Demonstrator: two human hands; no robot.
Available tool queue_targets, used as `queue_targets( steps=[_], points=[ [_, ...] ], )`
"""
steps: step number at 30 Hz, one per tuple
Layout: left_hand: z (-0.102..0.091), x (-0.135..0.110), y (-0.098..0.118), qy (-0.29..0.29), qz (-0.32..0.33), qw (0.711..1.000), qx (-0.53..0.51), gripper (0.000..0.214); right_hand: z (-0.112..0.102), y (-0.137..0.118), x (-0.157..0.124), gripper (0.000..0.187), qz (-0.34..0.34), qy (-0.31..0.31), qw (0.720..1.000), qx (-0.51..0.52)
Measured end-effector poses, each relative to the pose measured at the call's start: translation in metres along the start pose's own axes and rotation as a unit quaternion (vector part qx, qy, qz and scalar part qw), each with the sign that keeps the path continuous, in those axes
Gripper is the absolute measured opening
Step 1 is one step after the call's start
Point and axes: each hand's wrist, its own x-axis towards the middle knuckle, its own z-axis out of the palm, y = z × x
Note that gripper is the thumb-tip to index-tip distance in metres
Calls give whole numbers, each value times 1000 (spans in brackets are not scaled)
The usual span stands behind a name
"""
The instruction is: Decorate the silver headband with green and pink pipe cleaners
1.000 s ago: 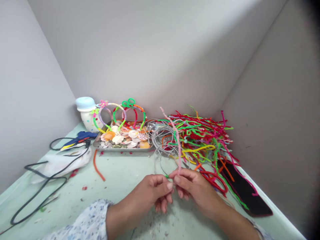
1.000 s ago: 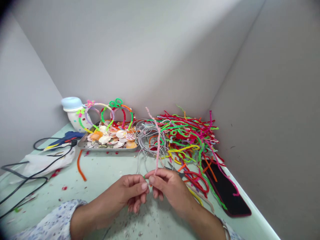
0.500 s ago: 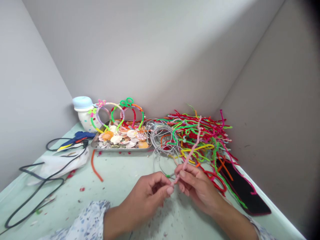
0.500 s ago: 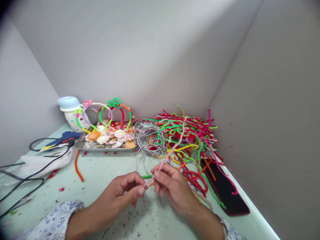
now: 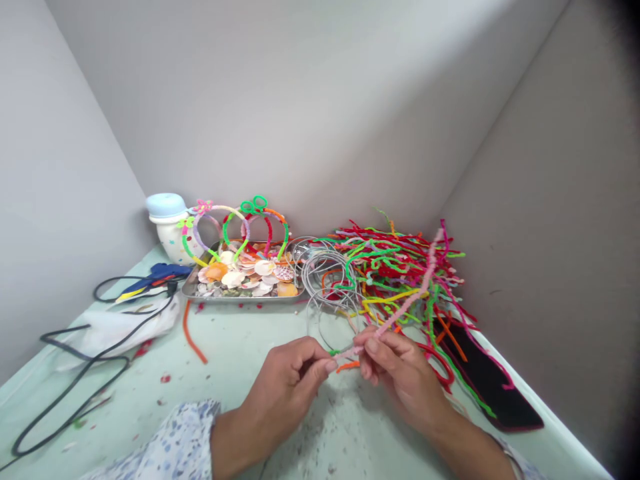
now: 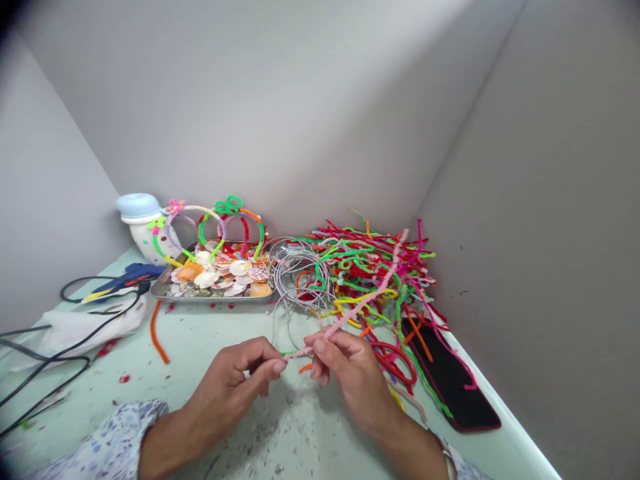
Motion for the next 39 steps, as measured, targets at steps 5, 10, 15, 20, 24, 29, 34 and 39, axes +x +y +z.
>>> queue_targets(
  steps=[5,10,15,20,24,29,34,39],
  points=[
    [1,2,-1,39,-26,998,-44,27,1,9,-4,27,-30,35,998,-49],
    [5,3,-3,43,-52,995,-78,31,6,10,-6,31,-24,59,997,-50],
    [1,5,-5,-22,-48,991,-125,31,4,8,-4,29,-18,56,997,-41],
    [-5,10,-7,-122,-45,966,-223,39,3,7,-3,29,-11,31,998,-47],
    [-1,13,-13,-167,-97,946,-261,41,6,8,-3,27,-2,12,999,-38],
    [4,13,-15,-181,-161,931,-274,37,5,3,-3,22,16,-3,1000,17],
    [4,13,-14,-208,-185,919,-279,34,-2,-15,5,28,17,33,993,112],
    [3,13,-15,-210,-187,913,-296,30,-9,-29,14,27,-16,119,982,146]
  ],
)
